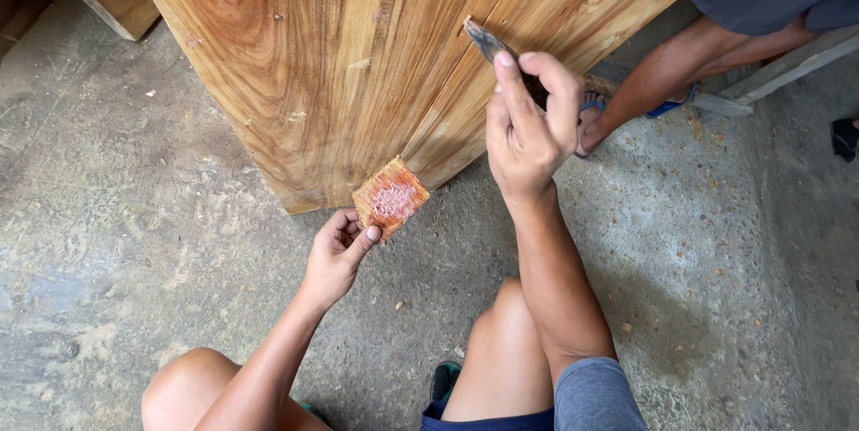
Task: The person kneels beside a large wooden panel and uses a small metal spatula to spread a reddish paste from a small wooden block onto the wood surface. The person repeatedly dips the spatula into the paste and applies it to different areas of the panel, smoothing the material into the grain.
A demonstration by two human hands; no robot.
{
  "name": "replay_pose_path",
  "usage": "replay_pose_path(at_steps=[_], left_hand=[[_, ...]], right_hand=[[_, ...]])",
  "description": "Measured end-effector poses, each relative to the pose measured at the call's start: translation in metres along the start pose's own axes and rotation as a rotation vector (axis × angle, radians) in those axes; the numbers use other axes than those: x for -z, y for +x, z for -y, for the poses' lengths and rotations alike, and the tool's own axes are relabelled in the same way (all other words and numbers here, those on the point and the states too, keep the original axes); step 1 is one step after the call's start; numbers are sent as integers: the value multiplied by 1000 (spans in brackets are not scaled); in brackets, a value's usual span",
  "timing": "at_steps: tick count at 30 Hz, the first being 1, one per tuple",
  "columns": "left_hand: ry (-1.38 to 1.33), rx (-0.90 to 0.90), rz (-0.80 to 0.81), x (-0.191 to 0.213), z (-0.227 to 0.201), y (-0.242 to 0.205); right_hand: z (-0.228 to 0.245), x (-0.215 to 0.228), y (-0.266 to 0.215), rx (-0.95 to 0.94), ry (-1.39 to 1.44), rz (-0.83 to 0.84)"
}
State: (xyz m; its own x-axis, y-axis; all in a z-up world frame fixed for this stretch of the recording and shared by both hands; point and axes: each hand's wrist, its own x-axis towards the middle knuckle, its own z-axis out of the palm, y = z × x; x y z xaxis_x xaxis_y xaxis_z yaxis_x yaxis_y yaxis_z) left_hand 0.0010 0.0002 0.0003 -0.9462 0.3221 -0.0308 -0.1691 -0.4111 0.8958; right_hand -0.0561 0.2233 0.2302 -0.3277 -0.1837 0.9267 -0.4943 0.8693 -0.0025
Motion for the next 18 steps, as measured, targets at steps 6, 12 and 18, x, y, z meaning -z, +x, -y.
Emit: replay_pose_path(at_steps=[6, 12, 18], left_hand=[[-8, -11, -1, -1, -4, -1], [1, 14, -9, 1, -3, -2], [5, 6, -8, 2, -6, -1]], right_hand=[[-4, -2, -2, -1, 15, -26], [-10, -9, -4, -18, 52, -9], [-14, -3, -3, 47, 10, -31]])
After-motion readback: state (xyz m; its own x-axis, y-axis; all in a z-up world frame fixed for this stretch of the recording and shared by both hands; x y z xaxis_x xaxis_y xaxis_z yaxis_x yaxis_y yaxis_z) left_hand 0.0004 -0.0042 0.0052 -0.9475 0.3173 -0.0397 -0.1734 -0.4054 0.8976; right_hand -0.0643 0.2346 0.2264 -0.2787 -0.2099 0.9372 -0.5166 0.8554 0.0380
